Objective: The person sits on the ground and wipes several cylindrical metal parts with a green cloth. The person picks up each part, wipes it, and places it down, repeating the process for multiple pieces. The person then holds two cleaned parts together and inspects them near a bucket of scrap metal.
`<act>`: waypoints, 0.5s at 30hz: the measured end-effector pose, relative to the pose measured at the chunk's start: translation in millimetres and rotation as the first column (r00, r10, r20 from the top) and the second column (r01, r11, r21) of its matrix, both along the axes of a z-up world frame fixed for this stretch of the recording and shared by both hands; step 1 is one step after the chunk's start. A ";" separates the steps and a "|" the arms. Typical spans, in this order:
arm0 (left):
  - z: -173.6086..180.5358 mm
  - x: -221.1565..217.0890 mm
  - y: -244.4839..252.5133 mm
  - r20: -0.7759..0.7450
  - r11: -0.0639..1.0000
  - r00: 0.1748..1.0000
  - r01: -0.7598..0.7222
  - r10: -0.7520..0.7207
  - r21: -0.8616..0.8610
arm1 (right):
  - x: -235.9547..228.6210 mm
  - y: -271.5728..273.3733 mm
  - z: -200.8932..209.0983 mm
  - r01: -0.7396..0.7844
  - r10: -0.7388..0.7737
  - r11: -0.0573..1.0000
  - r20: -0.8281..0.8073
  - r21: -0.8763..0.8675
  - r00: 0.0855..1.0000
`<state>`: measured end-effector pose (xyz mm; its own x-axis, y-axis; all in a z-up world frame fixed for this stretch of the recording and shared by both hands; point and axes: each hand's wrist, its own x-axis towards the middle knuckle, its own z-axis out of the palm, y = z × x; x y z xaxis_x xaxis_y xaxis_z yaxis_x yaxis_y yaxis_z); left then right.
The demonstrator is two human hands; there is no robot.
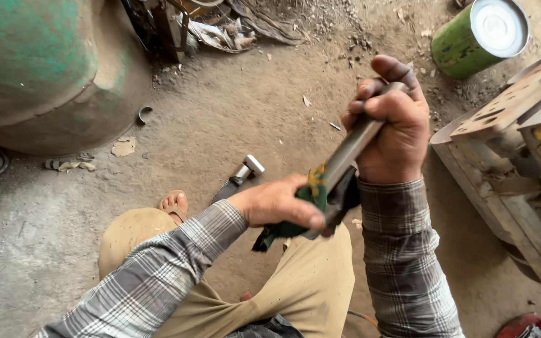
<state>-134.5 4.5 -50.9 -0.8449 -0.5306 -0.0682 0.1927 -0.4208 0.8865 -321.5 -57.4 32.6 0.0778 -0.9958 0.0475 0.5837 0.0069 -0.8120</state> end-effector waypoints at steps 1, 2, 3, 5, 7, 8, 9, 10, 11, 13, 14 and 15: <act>0.3 3.0 -0.4 -0.053 0.996 0.997 0.062 -0.058 0.061 | -0.5 -2.8 2.0 -0.027 0.027 1.000 0.045 0.002 0.999; 0.6 6.3 -1.3 -0.086 0.990 0.991 0.112 -0.105 0.080 | -1.1 -5.0 3.1 -0.032 0.030 0.999 0.071 0.015 0.997; 0.1 8.2 0.3 -0.123 0.981 0.981 0.166 -0.153 0.102 | -4.7 -4.3 3.6 -0.034 0.031 0.999 0.095 0.034 0.995; 0.7 10.3 1.6 -0.012 0.976 0.977 0.215 -0.215 0.036 | -11.9 -5.6 2.9 -0.004 -0.002 0.999 0.121 0.052 0.993; 4.0 13.6 3.7 0.281 0.964 0.941 0.231 -0.187 -0.132 | -19.7 -7.9 2.6 0.056 -0.062 0.997 0.126 0.052 0.990; 6.3 16.1 6.7 0.296 0.970 0.939 0.215 -0.174 -0.114 | -26.9 -9.7 5.1 0.111 -0.110 0.994 0.103 0.001 0.989; 8.9 19.8 11.9 0.313 0.975 0.935 0.203 -0.165 -0.093 | -34.5 -11.7 7.6 0.166 -0.162 0.985 0.086 -0.048 0.983; 11.8 25.3 14.6 0.331 0.979 0.931 0.191 -0.157 -0.072 | -39.1 -11.9 7.5 0.219 -0.213 0.971 0.072 -0.099 0.974; 15.3 33.5 13.6 0.387 0.975 0.920 0.030 0.059 -0.221 | -41.4 -14.5 7.7 0.293 -0.293 0.948 0.022 -0.124 0.956; 20.0 46.6 8.2 0.388 0.821 0.789 -0.241 0.476 -0.519 | -43.7 -18.1 4.5 0.437 -0.455 0.880 -0.071 -0.184 0.888; 19.2 44.4 4.5 0.301 0.663 0.685 -0.352 0.663 -0.660 | -42.7 -22.8 0.8 0.477 -0.501 0.855 -0.084 -0.203 0.862; 15.8 39.4 4.4 0.190 0.476 0.555 -0.432 0.810 -0.766 | -38.8 -26.3 -6.9 0.513 -0.541 0.832 -0.102 -0.209 0.835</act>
<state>-95.2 8.9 -35.1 -0.1912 -0.9601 0.2040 -0.3417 0.2599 0.9031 -360.3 -83.7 25.7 -0.4368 -0.8652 0.2464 0.3302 -0.4090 -0.8507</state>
